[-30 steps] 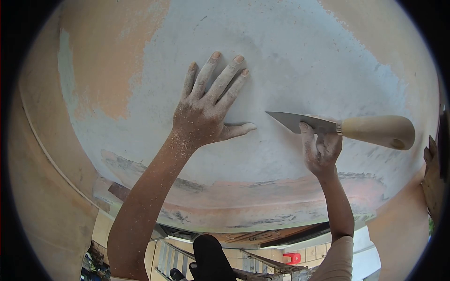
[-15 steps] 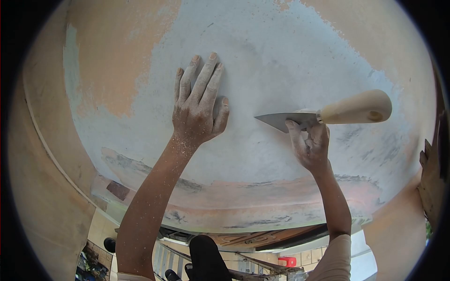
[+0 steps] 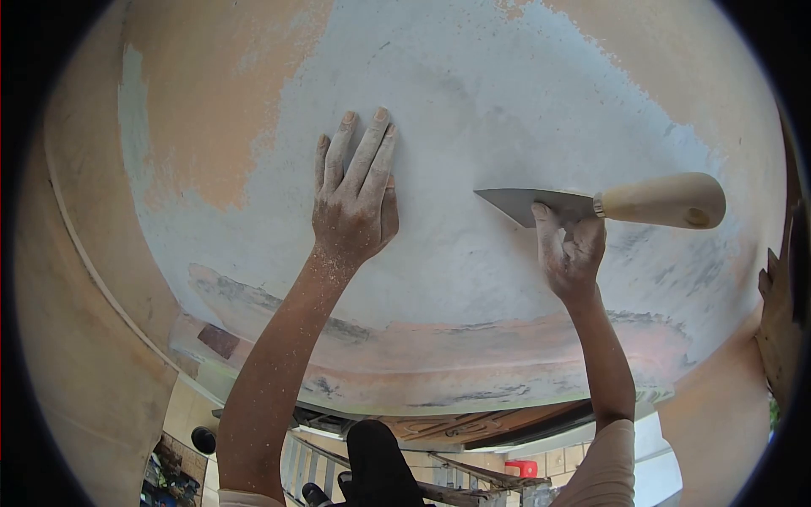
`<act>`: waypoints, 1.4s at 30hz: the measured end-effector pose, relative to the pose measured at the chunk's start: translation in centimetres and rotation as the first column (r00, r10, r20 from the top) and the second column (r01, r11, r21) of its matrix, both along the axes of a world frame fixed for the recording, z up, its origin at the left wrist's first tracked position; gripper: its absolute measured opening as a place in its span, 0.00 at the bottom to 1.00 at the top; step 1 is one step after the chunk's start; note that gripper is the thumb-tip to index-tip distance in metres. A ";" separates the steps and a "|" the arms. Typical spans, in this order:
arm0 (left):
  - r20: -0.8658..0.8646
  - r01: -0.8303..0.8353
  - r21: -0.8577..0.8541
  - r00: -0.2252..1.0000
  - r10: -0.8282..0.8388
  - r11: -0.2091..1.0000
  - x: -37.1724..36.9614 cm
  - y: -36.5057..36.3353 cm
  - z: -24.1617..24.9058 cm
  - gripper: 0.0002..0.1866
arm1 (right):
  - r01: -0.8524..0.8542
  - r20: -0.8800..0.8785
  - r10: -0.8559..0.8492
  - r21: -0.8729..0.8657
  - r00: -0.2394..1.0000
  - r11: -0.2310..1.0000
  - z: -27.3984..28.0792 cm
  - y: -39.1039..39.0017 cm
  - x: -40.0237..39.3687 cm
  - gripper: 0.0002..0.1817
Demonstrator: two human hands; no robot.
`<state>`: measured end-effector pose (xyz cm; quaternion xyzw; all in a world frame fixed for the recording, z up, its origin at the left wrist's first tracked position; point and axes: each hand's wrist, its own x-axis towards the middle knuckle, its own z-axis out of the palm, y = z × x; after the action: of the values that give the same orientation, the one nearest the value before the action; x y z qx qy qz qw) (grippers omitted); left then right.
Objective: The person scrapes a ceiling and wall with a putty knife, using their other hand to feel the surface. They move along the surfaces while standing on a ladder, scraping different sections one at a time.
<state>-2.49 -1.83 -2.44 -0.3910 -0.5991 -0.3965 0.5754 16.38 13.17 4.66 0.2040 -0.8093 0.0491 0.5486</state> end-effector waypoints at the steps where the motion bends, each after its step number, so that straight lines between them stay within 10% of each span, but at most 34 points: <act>1: 0.003 -0.009 -0.001 1.000 0.009 1.000 -0.2 -0.1 -0.3 0.22 | 0.000 0.084 0.000 0.003 0.996 1.000 0.1 -0.1 0.1 0.15; 4: 0.015 -0.045 -0.017 0.999 0.045 0.999 -0.5 -0.4 -1.5 0.22 | 0.008 0.363 -0.014 0.019 0.932 1.000 -0.2 -1.5 0.1 0.16; 6: 0.030 -0.058 -0.034 0.998 0.059 0.998 -0.5 -0.7 -2.2 0.22 | -0.036 0.172 0.023 0.073 0.985 0.997 0.7 -1.9 -0.9 0.17; 8: 0.049 -0.065 -0.039 0.997 0.067 0.997 -0.5 -0.9 -2.7 0.23 | -0.166 0.003 0.174 -0.297 0.985 0.940 0.8 -3.0 -2.5 0.19; 12: 0.060 -0.051 -0.035 0.997 0.053 0.998 -0.6 -1.1 -3.2 0.23 | -0.032 0.310 -0.032 0.199 0.950 0.979 0.2 -4.1 -3.5 0.18; 16: 0.079 -0.025 -0.003 0.997 0.025 1.000 -0.7 -1.2 -2.9 0.24 | -0.144 0.082 0.147 -0.042 0.986 0.989 1.7 -4.7 -5.5 0.23; 19: 0.096 -0.029 0.004 0.995 0.028 1.000 -0.5 -1.4 -2.9 0.25 | -0.044 0.139 0.009 0.246 0.990 0.968 1.0 -4.9 -5.0 0.20; 23: 0.084 -0.009 -0.016 0.996 0.010 1.000 -0.6 -1.3 -3.2 0.22 | -0.107 0.133 0.101 0.034 0.986 0.994 0.8 -4.3 -5.3 0.23; 25: 0.085 -0.008 -0.015 0.996 0.009 1.000 -0.7 -1.3 -3.1 0.22 | -0.030 0.141 -0.012 0.295 0.990 0.955 1.3 -5.1 -4.7 0.19; 28: 0.093 0.000 -0.026 0.996 0.003 1.000 -0.5 -1.3 -3.4 0.23 | -0.219 0.003 0.227 -0.260 0.974 0.941 1.0 -4.7 -5.8 0.18; 30: 0.091 -0.011 -0.024 0.996 0.014 1.000 -0.7 -1.4 -3.2 0.23 | -0.056 0.254 0.018 0.143 0.967 0.988 0.2 -4.4 -4.4 0.15; 32: 0.093 -0.015 -0.035 0.995 0.018 0.999 -0.6 -1.5 -3.3 0.22 | 0.046 0.136 -0.094 0.321 0.986 0.946 0.5 -4.3 -4.2 0.14; 34: 0.093 -0.025 -0.017 0.995 0.026 1.000 -0.5 -1.3 -3.3 0.25 | -0.148 0.069 0.169 -0.241 0.983 0.959 -0.1 -3.9 -4.9 0.16; 38: 0.090 -0.024 0.001 0.996 0.023 1.000 -0.6 -1.3 -3.4 0.26 | 0.055 0.099 -0.095 0.348 0.991 0.936 0.6 -3.9 -4.2 0.14; 40: 0.087 -0.018 -0.016 0.996 0.019 1.000 -0.6 -1.4 -3.1 0.23 | -0.176 0.057 0.201 -0.294 0.978 0.939 0.1 -4.0 -5.1 0.15; 42: 0.091 -0.014 -0.030 0.996 0.017 0.999 -0.4 -1.5 -3.2 0.22 | -0.081 0.201 0.063 0.081 0.978 0.993 -0.1 -3.7 -4.8 0.17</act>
<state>-2.94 -3.36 -5.65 -0.3761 -0.6334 -0.4008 0.5446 11.59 9.48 4.57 0.2513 -0.8534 0.0529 0.4535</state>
